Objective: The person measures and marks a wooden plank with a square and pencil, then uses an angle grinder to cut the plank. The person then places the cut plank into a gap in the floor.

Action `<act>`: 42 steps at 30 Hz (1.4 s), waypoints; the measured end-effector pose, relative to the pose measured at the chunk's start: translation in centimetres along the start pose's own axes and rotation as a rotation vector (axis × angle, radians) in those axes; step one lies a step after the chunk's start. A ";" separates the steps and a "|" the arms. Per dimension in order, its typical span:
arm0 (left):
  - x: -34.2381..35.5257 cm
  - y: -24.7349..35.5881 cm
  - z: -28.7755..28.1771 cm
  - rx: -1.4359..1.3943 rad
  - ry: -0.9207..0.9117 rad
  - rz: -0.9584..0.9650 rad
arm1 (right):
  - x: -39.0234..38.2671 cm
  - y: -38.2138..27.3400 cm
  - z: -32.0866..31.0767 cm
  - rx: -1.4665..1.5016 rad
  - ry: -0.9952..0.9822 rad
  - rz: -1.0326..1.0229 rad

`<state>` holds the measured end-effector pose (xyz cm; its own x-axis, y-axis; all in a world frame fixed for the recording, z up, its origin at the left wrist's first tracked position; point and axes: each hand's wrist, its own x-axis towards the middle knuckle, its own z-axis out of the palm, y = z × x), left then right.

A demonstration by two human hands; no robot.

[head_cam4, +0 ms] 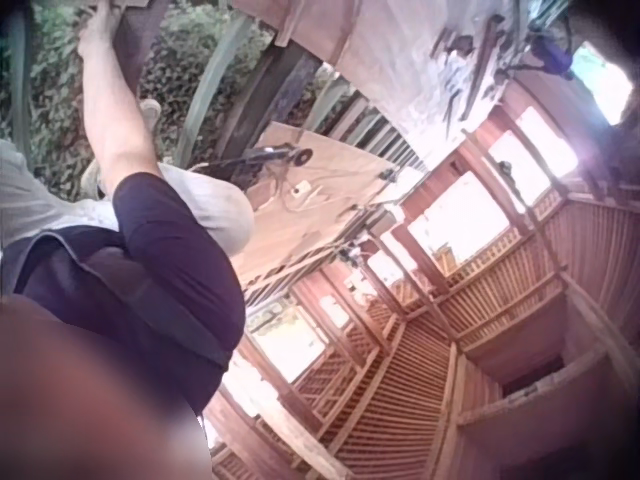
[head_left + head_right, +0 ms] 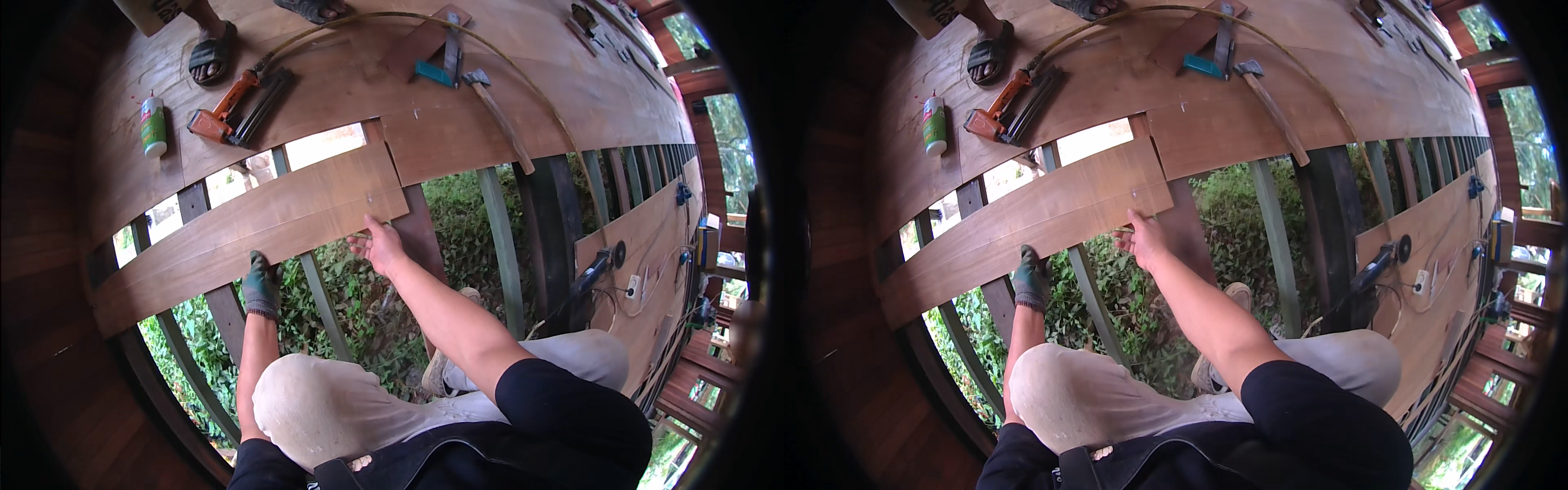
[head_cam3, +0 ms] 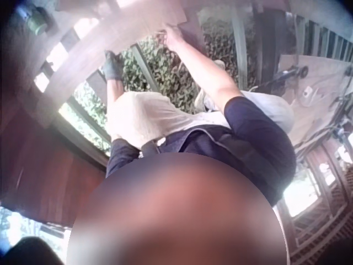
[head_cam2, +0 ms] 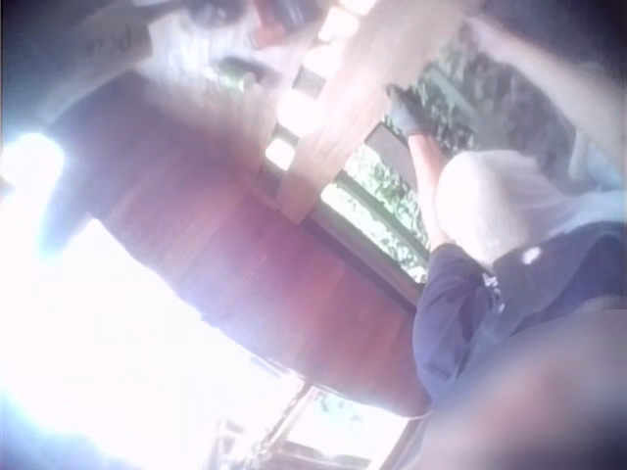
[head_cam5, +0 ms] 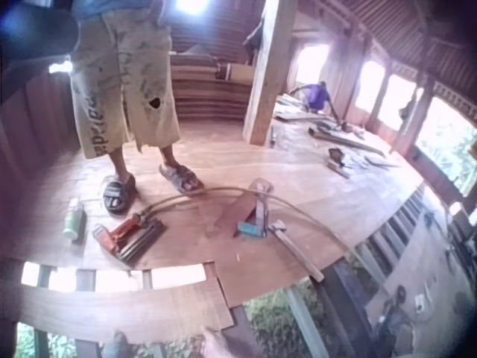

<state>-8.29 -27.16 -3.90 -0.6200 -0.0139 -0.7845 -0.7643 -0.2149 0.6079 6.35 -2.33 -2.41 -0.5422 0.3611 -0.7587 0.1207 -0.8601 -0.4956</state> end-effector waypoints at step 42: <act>5.1 5.4 3.1 0.461 -0.162 -0.136 | 3.9 -3.1 3.8 -0.183 0.176 -0.041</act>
<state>-16.12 -25.34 -4.25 -0.5009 0.1434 -0.8535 -0.8162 0.2498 0.5210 0.71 0.40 -2.24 -0.3984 0.4655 -0.7903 0.2587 -0.7697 -0.5837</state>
